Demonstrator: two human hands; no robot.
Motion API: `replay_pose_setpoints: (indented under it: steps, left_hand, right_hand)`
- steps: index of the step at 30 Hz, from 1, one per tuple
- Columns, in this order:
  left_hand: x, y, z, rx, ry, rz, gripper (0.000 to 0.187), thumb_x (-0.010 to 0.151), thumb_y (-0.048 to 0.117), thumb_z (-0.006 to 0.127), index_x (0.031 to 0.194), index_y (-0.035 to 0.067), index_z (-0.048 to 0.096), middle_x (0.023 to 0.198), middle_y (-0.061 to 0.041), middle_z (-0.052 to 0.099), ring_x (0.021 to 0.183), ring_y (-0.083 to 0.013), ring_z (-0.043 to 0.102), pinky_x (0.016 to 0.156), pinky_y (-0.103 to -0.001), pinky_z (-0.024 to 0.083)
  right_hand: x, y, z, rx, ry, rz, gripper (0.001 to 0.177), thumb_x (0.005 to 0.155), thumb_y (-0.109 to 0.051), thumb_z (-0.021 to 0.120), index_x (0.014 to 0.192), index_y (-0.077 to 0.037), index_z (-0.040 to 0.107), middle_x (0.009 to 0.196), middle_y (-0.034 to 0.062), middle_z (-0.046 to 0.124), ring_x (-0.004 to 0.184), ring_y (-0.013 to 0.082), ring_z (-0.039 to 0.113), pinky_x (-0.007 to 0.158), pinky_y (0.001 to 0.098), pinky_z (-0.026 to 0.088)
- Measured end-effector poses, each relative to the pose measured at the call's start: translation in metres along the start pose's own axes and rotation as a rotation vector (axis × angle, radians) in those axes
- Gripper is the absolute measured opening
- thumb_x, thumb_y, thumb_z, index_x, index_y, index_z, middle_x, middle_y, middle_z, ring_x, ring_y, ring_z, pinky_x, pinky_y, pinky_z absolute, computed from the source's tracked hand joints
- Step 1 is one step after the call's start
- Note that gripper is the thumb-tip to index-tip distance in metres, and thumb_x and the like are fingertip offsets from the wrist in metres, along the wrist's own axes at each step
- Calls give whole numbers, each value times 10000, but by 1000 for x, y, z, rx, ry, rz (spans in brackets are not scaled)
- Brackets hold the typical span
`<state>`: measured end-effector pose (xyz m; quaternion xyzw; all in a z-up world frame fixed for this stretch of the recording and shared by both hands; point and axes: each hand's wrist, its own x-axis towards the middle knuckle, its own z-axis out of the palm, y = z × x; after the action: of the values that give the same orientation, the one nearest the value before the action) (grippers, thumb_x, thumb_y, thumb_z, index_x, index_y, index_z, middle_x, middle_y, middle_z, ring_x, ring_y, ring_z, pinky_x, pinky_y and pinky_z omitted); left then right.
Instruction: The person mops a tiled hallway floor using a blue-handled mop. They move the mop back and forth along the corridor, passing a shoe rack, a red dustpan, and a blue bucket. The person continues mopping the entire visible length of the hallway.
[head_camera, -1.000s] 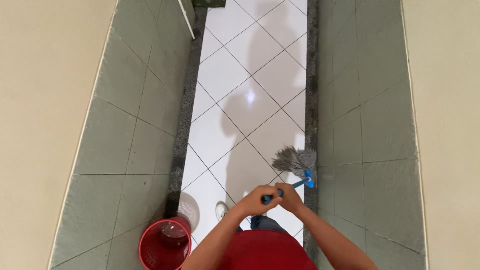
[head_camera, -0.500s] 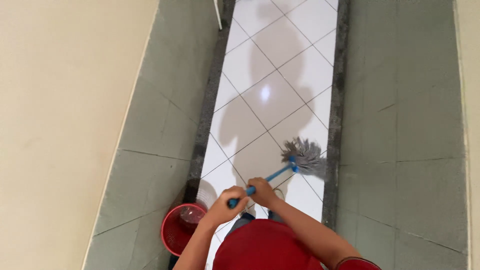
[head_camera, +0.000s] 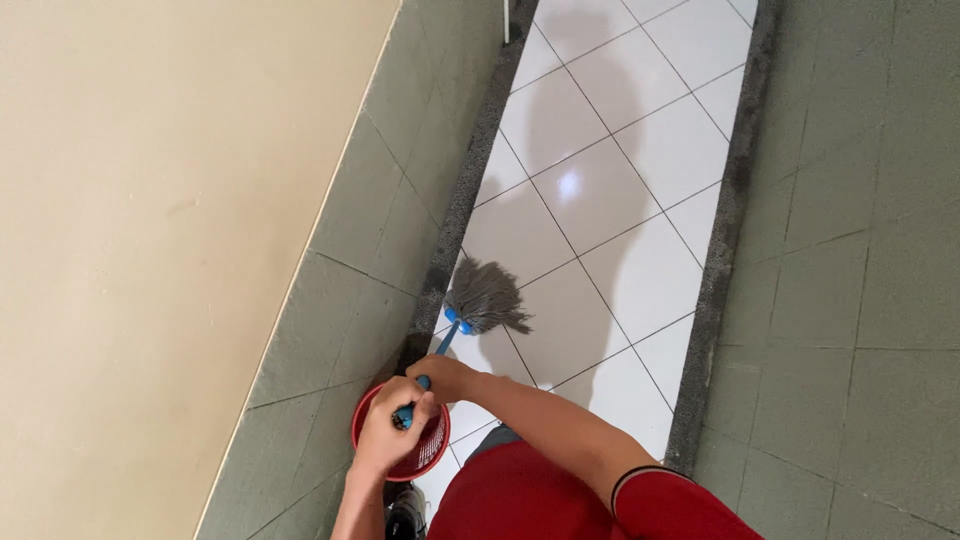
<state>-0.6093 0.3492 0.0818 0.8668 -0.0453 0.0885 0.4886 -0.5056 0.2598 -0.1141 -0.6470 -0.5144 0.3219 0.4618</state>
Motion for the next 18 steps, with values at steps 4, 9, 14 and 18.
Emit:
replay_pose_setpoints:
  steps: [4, 9, 14, 18]
  left_hand:
    - [-3, 7, -3, -76, -27, -33, 364, 1028, 314, 562, 716, 129, 535, 703, -1, 604, 679, -166, 584, 688, -334, 484]
    - [0, 14, 39, -227, -182, 31, 380, 1056, 343, 550, 746, 135, 475, 709, -18, 490, 694, -185, 499, 682, -351, 445]
    - [2, 26, 113, -337, -335, 54, 286, 1054, 263, 571, 807, 134, 510, 783, -22, 518, 750, -190, 499, 712, -365, 423]
    - [-7, 17, 194, -408, -367, 51, 260, 982, 178, 715, 758, 69, 638, 736, -151, 685, 706, -330, 625, 727, -439, 528]
  right_hand:
    - [-20, -25, -7, -5, -26, 124, 277, 880, -97, 615, 647, -162, 481, 606, -2, 520, 563, 146, 457, 552, 323, 356]
    - [-93, -20, -16, 36, 158, 269, 329, 898, -50, 564, 638, -186, 415, 584, -8, 427, 562, 141, 370, 552, 342, 317]
    - [-195, -3, -15, -62, 417, 401, 285, 835, -123, 612, 629, -179, 424, 584, 4, 494, 552, 181, 447, 513, 392, 291]
    - [-289, 15, -7, -125, 588, 559, 107, 762, -66, 708, 818, -121, 635, 779, 165, 702, 831, 449, 689, 727, 522, 559]
